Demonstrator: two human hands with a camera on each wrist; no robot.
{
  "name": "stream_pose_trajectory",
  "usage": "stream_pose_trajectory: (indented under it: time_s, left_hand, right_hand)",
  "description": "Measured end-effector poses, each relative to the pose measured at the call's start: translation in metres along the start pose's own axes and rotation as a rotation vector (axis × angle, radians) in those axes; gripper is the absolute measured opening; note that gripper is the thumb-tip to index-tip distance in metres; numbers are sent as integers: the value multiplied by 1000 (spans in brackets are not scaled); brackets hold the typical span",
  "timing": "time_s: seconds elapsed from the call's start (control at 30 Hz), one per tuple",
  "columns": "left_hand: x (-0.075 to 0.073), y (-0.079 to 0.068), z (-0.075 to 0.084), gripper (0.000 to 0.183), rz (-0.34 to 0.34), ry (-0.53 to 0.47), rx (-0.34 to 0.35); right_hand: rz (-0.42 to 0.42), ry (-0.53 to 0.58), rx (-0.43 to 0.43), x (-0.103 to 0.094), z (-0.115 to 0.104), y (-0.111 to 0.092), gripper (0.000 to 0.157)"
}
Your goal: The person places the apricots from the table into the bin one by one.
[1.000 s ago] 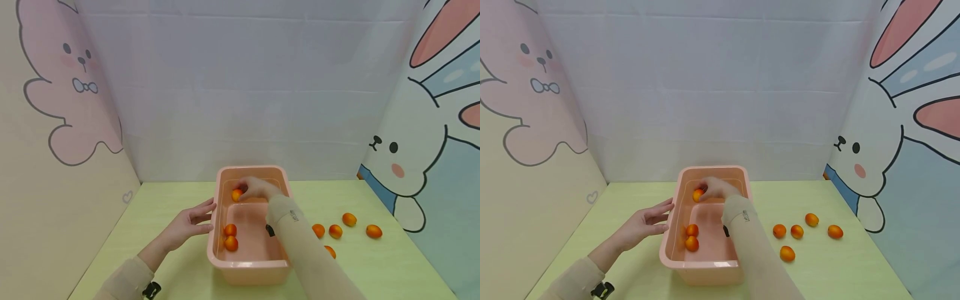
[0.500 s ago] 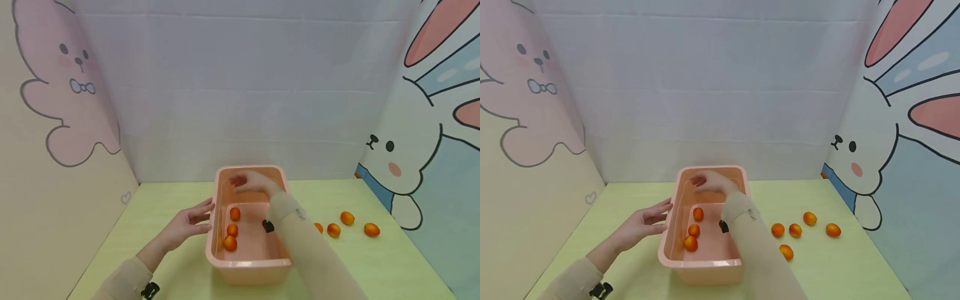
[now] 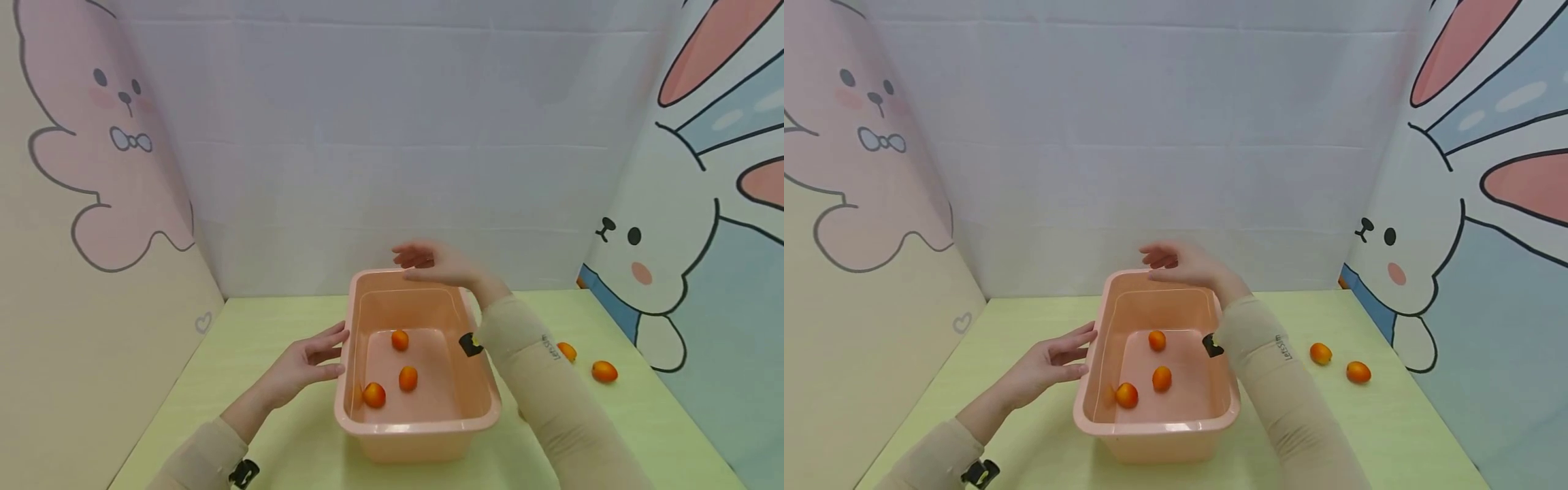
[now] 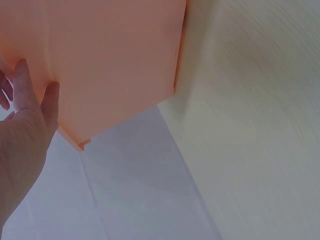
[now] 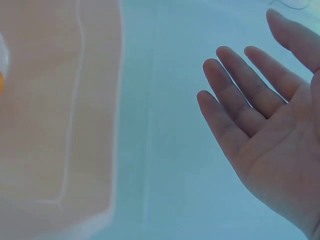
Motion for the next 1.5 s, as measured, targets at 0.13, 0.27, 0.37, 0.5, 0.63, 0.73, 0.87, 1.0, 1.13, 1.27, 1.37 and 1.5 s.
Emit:
stream_pose_trajectory:
  time_s: [0.13, 0.27, 0.37, 0.5, 0.63, 0.73, 0.87, 1.0, 1.13, 1.27, 1.37, 1.5]
  left_hand:
    - [0, 0, 1, 67, -1, -9, 4]
    - [-1, -1, 0, 66, 3, -18, 6]
    - [-1, -1, -1, 66, 7, -25, 5]
    - [-1, 0, -1, 66, 8, -21, 5]
    - [-1, -1, -2, 65, 5, -16, 7]
    - [-1, 0, -3, 65, 2, -24, 5]
    - [-1, 0, -4, 65, -2, -22, 8]
    - [0, -1, -4, 65, -1, -14, 16]
    - [1, 0, -3, 65, 0, -30, 15]
    - [2, 0, -3, 65, 0, -51, 26]
    - [2, 0, -3, 66, 0, -57, 31]
    - [2, 1, -4, 65, -2, -54, 29]
  right_hand:
    - [25, 11, -24, -18, -11, -21, 53]
    - [57, -9, -29, -32, -16, -44, 53]
    - [75, -57, -24, -38, -13, -61, 53]
    - [99, -143, 8, -38, 0, -84, 53]
    - [138, -154, 41, -33, 20, -108, 53]
    - [184, -128, 74, -28, 39, -127, 52]
    - [256, -103, 121, -22, 64, -154, 51]
    - [325, -78, 158, -18, 86, -184, 50]
    - [385, -36, 217, -18, 105, -214, 52]
    - [431, -24, 266, -22, 119, -241, 54]
    - [467, -62, 294, -27, 128, -259, 54]
    - [518, -111, 333, -33, 137, -278, 56]
Point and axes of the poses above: each hand's wrist, its own y-axis towards the middle knuckle, its own x-axis out of the palm, z = x × y, the point moved 1 cm from there along y, towards the middle knuckle, and after that the axes turned 2 degrees about x, right-handed, at the moved point
